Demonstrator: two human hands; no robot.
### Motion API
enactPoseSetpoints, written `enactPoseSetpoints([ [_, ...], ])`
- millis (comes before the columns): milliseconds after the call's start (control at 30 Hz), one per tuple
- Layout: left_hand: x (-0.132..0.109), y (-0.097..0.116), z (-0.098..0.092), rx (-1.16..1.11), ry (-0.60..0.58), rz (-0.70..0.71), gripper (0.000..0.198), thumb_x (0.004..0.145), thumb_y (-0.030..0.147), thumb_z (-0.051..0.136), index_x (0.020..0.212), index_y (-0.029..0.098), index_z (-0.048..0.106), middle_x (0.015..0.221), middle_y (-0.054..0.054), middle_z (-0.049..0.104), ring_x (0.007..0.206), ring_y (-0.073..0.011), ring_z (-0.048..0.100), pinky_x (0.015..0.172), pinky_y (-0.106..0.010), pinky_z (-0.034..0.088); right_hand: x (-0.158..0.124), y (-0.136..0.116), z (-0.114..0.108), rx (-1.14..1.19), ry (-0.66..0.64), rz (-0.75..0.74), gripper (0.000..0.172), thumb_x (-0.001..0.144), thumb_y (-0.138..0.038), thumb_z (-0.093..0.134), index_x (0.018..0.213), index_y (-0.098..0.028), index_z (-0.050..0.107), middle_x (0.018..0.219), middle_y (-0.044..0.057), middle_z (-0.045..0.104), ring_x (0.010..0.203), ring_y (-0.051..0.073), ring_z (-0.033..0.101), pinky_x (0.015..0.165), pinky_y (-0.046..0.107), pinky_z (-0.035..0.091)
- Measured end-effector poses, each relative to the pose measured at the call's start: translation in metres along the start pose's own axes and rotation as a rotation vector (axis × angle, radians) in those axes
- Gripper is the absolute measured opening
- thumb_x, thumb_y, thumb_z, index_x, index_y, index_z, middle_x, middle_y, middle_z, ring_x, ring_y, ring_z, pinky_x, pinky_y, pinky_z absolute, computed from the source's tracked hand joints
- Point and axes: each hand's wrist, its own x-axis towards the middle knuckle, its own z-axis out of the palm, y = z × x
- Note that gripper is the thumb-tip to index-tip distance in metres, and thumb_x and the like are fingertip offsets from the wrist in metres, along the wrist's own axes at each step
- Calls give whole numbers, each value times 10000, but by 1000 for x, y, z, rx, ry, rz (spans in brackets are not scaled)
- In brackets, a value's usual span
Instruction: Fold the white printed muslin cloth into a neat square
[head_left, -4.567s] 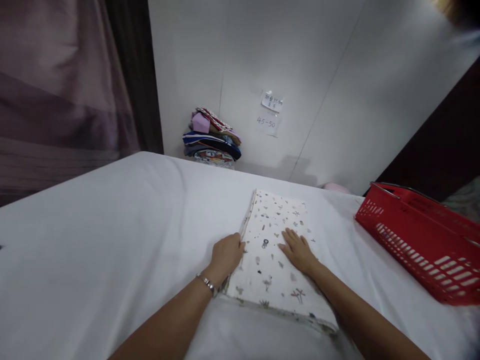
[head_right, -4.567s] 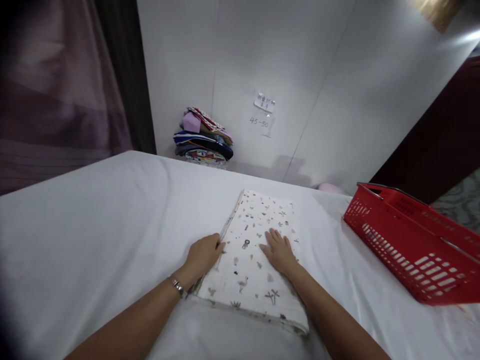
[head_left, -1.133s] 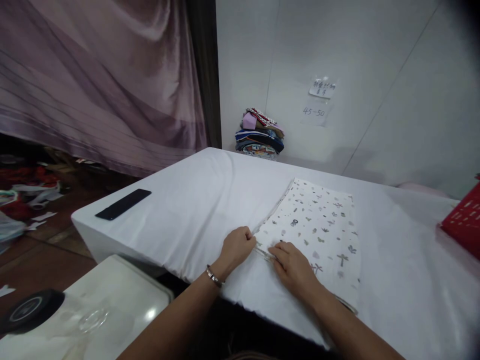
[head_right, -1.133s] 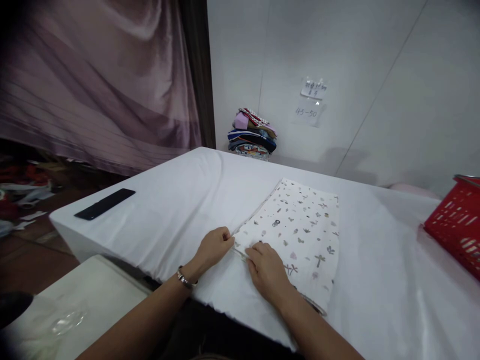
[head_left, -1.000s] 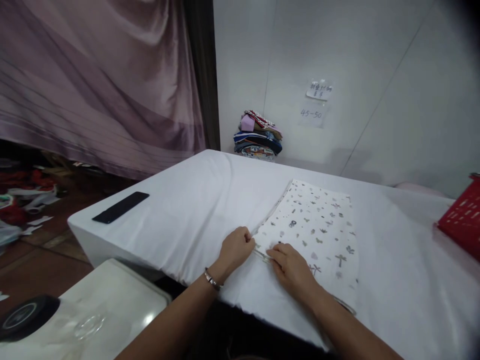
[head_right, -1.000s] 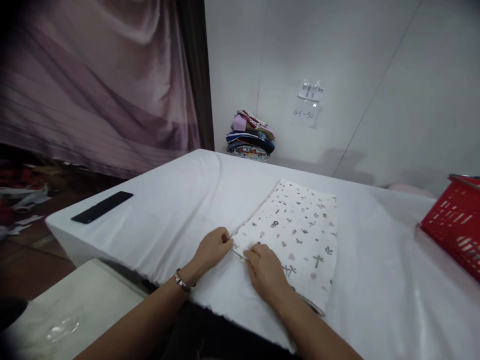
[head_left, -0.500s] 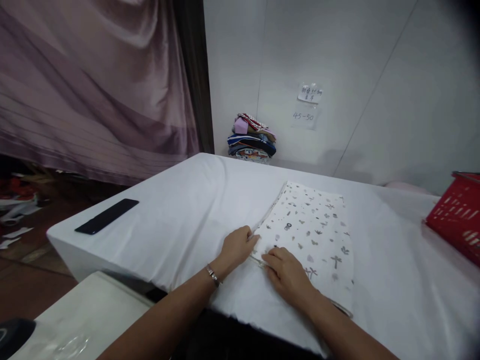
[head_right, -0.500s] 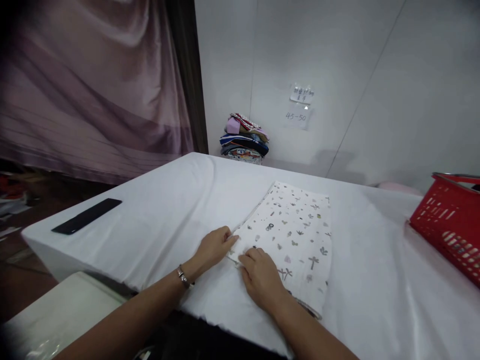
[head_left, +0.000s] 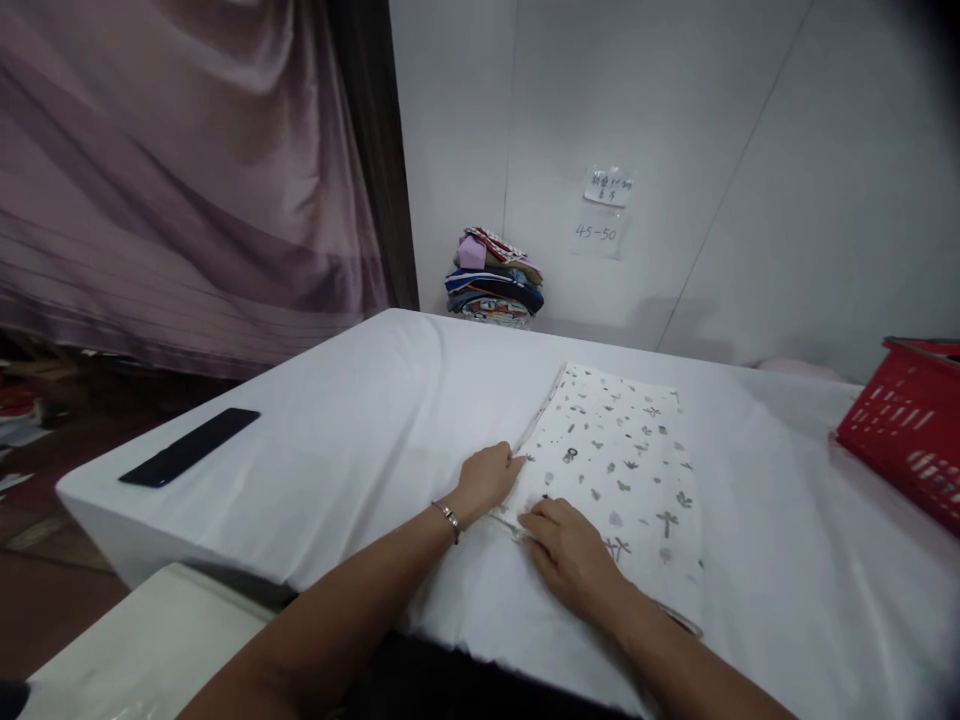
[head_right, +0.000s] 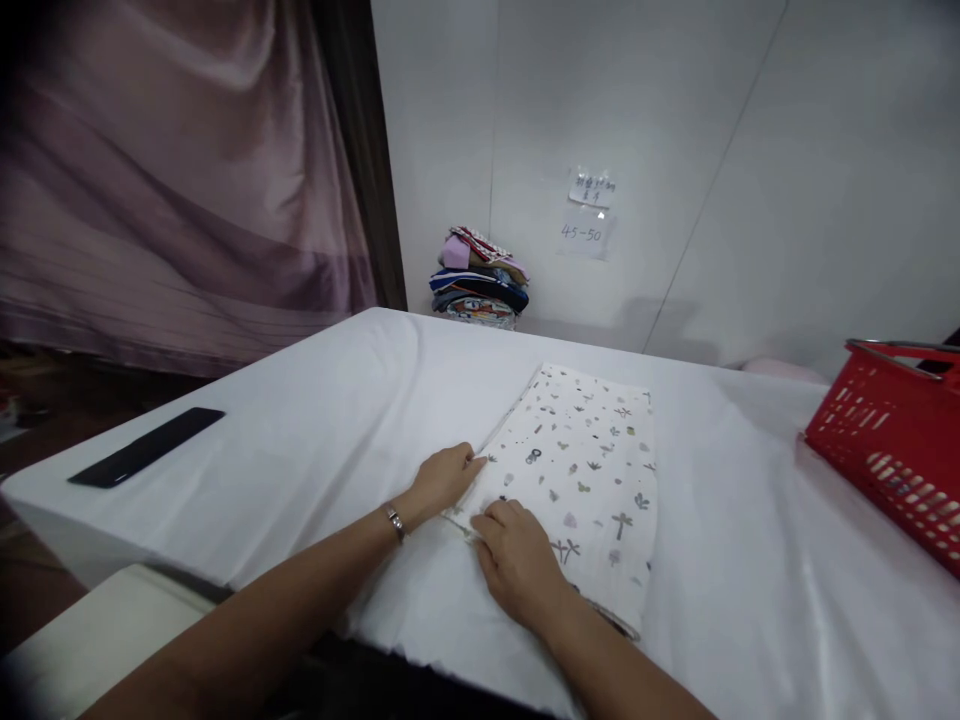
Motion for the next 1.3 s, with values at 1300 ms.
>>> enactPoseSetpoints([
  [1300, 1, 2, 5, 34, 67, 30, 315, 871, 396, 318, 1001, 231, 553, 1047, -38, 608, 890, -220, 580, 699, -325, 428, -145, 39, -41, -195, 341, 281, 421, 846, -268, 501, 1262, -207, 470, 1266, 110, 521, 1177, 250, 459, 966, 485, 388],
])
